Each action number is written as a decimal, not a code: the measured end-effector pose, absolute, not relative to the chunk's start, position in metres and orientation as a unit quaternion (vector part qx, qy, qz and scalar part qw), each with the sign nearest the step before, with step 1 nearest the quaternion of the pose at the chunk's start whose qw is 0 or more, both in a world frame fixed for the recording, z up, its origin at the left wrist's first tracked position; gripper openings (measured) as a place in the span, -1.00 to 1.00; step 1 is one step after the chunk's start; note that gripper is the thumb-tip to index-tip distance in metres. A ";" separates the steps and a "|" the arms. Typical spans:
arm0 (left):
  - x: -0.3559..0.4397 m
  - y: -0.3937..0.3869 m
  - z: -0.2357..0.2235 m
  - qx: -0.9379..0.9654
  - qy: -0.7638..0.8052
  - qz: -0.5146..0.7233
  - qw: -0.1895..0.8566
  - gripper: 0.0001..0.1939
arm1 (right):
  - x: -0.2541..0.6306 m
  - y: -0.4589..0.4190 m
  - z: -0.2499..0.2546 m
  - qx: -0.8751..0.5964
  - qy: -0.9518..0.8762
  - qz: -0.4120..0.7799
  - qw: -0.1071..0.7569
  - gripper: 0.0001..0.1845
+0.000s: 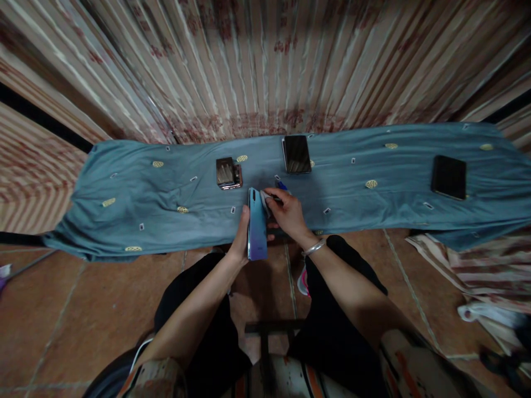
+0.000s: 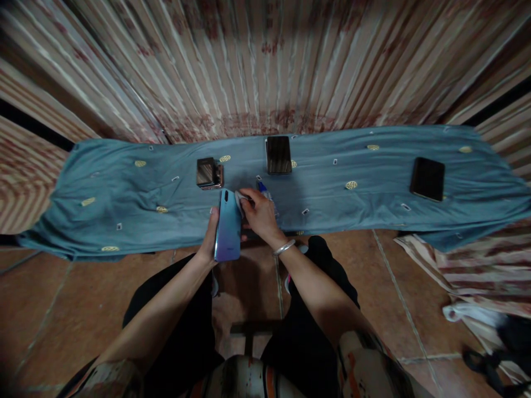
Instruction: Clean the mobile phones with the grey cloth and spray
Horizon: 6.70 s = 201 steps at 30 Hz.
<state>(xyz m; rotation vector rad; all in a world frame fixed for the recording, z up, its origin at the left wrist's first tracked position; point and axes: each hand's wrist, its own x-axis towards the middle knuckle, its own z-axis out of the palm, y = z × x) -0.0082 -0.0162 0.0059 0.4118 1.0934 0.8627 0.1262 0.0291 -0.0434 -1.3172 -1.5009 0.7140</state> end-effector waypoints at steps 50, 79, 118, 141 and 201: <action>-0.007 -0.017 -0.006 0.129 0.433 0.378 0.808 -0.54 | 0.136 0.013 -0.027 -0.491 -0.731 0.149 0.450 -0.66; -0.012 -0.016 -0.003 0.098 0.416 0.354 0.832 -0.41 | 0.143 0.014 -0.025 -0.477 -0.757 0.137 0.425 -0.64; -0.024 -0.019 -0.014 0.101 0.403 0.368 0.832 -0.41 | 0.132 0.018 -0.024 -0.484 -0.753 0.096 0.435 -0.69; -0.021 -0.018 -0.008 0.089 0.430 0.378 0.815 -0.44 | 0.128 0.017 -0.027 -0.465 -0.768 0.087 0.432 -0.67; -0.041 0.013 -0.006 0.067 0.409 0.501 0.759 -0.29 | 0.124 -0.051 -0.015 -0.346 -0.833 0.130 0.412 -0.72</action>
